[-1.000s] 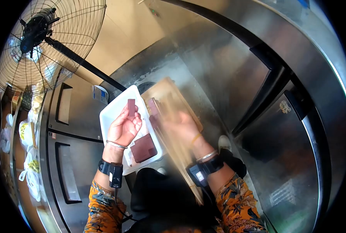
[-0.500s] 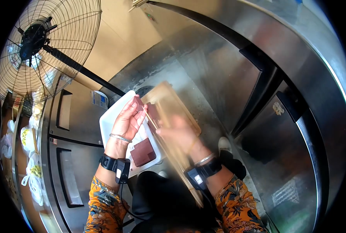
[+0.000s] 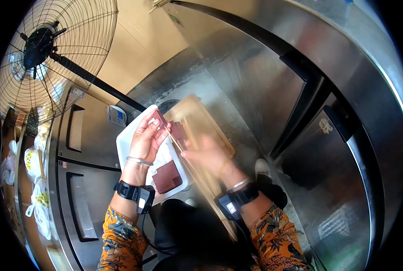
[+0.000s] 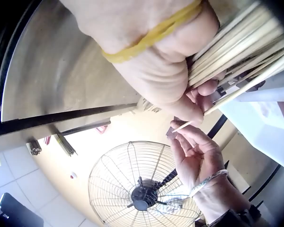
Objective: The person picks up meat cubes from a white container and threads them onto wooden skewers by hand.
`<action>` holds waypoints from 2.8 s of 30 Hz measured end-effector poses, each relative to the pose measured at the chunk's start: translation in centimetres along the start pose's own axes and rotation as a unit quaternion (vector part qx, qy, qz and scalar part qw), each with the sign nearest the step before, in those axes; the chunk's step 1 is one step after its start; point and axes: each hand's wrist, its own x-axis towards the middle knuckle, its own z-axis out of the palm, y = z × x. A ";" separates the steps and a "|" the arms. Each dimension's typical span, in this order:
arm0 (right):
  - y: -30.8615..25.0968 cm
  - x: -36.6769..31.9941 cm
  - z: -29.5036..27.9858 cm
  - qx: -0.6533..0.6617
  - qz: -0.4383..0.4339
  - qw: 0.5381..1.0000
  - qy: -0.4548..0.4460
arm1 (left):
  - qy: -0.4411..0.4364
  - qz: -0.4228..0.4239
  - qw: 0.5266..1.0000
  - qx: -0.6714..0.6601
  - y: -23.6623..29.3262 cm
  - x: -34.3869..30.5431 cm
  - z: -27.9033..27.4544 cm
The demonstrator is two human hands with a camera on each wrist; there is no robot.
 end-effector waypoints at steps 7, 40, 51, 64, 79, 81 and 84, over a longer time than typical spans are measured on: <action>0.7 0.5 -0.1 -0.012 -0.012 1.000 0.009 | 0.009 0.059 0.991 0.116 -0.3 -0.6 0.4; -0.1 0.5 0.0 0.022 -0.054 0.998 0.000 | 0.017 0.098 0.974 0.203 -1.3 -2.6 0.8; -0.3 0.4 -0.4 0.001 -0.026 1.000 0.005 | 0.054 0.049 0.984 0.164 -1.7 -6.2 -4.8; 0.0 0.7 -0.4 -0.010 -0.033 0.999 0.032 | 0.125 -0.046 0.964 0.231 -5.9 -8.7 -14.1; 0.5 0.9 -0.9 0.018 -0.039 0.999 0.026 | 0.124 -0.204 0.917 0.319 -9.9 -7.0 -19.9; 0.5 0.9 -1.0 0.010 -0.035 0.999 0.027 | 0.111 -0.214 0.927 0.287 -10.3 -6.8 -20.5; 0.3 0.8 -1.0 0.014 -0.028 0.999 0.022 | 0.157 -0.250 0.924 0.244 -9.4 -7.3 -19.4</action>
